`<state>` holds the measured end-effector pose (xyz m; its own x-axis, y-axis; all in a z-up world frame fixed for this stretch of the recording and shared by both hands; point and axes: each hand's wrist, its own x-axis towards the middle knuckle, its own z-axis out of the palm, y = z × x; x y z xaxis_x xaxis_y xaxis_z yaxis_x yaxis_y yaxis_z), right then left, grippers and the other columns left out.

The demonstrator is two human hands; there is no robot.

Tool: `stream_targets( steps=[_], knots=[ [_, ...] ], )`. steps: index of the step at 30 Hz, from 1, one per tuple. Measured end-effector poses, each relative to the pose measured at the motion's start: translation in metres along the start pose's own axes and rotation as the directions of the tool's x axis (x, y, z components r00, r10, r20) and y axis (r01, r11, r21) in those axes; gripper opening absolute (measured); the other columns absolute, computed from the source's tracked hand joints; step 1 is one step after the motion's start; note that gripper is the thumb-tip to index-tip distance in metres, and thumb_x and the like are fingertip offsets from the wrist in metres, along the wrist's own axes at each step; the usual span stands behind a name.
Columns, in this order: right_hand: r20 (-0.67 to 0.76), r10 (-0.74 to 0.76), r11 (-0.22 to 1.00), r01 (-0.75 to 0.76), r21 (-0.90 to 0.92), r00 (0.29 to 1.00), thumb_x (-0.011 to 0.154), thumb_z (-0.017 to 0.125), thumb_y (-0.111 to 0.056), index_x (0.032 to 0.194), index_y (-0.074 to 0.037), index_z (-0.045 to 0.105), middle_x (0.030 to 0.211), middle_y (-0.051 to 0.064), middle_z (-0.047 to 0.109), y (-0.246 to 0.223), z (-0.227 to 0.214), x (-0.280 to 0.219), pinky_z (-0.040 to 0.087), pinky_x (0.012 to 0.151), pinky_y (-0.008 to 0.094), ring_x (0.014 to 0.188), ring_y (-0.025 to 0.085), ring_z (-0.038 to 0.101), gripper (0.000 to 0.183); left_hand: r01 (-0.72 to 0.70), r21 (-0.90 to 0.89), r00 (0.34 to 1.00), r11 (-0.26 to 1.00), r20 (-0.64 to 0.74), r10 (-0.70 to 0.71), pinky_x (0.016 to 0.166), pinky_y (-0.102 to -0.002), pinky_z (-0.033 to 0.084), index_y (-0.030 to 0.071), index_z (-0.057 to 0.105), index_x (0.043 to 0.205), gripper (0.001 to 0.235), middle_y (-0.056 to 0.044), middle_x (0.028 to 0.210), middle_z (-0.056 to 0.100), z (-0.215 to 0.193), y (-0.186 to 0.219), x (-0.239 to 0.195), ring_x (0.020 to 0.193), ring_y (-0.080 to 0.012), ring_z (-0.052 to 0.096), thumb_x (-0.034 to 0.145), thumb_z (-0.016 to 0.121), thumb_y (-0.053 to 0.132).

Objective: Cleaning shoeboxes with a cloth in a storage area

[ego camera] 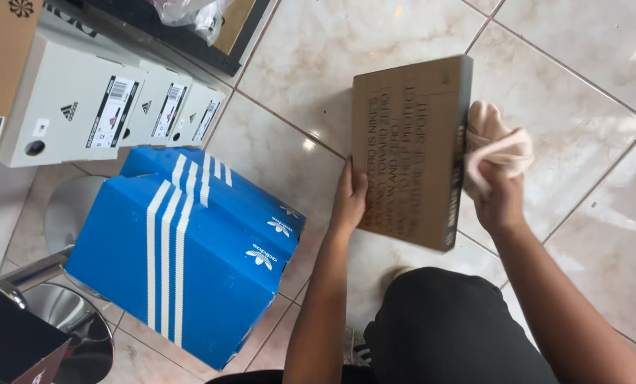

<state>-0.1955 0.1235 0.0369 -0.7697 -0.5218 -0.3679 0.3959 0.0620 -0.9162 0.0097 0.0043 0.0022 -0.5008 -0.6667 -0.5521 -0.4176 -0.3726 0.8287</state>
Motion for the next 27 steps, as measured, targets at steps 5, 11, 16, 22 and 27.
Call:
stream_targets(
  steps=[5, 11, 16, 22, 27],
  knots=[
    [0.376, 0.272, 0.913, -0.115, -0.391, 0.886, 0.086, 0.075, -0.034, 0.143, 0.002, 0.055, 0.142, 0.031, 0.055, 0.056, 0.004, -0.005, 0.037, 0.114, 0.063, 0.134, 0.047, 0.052, 0.071, -0.259, -0.357, 0.965, 0.898, -0.13, 0.227, 0.118, -0.066, 0.016, 0.017, 0.019, 0.165, 0.074, -0.015, 0.171, 0.017, -0.033, 0.086, -0.079, 0.157, -0.035, 0.01, 0.102, 0.045, 0.047],
    [0.908, -0.391, 0.348, 0.937, -0.009, 0.154, 0.093, 0.049, -0.056, 0.16, 0.003, 0.022, 0.165, 0.033, 0.015, 0.09, 0.155, -0.038, 0.013, 0.125, 0.065, 0.153, 0.055, 0.009, 0.094, -0.04, 0.288, 0.936, 0.957, -0.324, 0.136, 0.114, -0.064, 0.032, 0.01, 0.012, 0.164, 0.082, -0.03, 0.16, 0.031, -0.071, 0.128, -0.076, 0.145, -0.0507, 0.035, 0.102, 0.043, 0.053],
    [0.912, -0.29, 0.59, 0.804, -0.069, 0.291, 0.095, 0.031, -0.058, 0.151, 0.005, 0.039, 0.157, 0.029, 0.031, 0.049, 0.18, -0.012, 0.016, 0.126, 0.06, 0.148, 0.049, 0.022, 0.084, -0.023, 0.402, 0.779, 0.915, -0.566, 0.269, 0.095, -0.055, 0.052, 0.026, 0.039, 0.158, 0.057, -0.019, 0.126, 0.064, -0.062, 0.061, -0.057, 0.117, -0.0436, 0.064, 0.104, 0.052, 0.04],
    [0.849, -0.387, 0.311, 0.918, -0.248, 0.36, 0.098, 0.041, -0.055, 0.154, 0.004, 0.038, 0.163, 0.032, 0.018, 0.121, 0.185, 0.022, 0.023, 0.126, 0.065, 0.151, 0.054, 0.016, 0.081, -0.081, 0.341, 0.773, 0.937, -0.573, 0.275, 0.087, -0.047, 0.053, 0.017, 0.039, 0.156, 0.055, -0.017, 0.111, 0.066, -0.06, 0.034, -0.042, 0.101, -0.0366, 0.066, 0.105, 0.051, 0.032],
    [0.97, -0.2, 0.136, 0.984, -0.111, 0.137, 0.081, 0.057, -0.069, 0.15, -0.013, 0.051, 0.161, 0.013, 0.042, 0.129, 0.11, -0.004, 0.026, 0.126, 0.052, 0.151, 0.041, 0.035, 0.088, -0.06, 0.221, 0.743, 0.973, -0.642, 0.191, 0.093, -0.05, 0.054, 0.028, 0.041, 0.158, 0.053, -0.017, 0.118, 0.067, -0.064, 0.017, -0.036, 0.112, -0.0424, 0.067, 0.106, 0.048, 0.037]
  ],
)
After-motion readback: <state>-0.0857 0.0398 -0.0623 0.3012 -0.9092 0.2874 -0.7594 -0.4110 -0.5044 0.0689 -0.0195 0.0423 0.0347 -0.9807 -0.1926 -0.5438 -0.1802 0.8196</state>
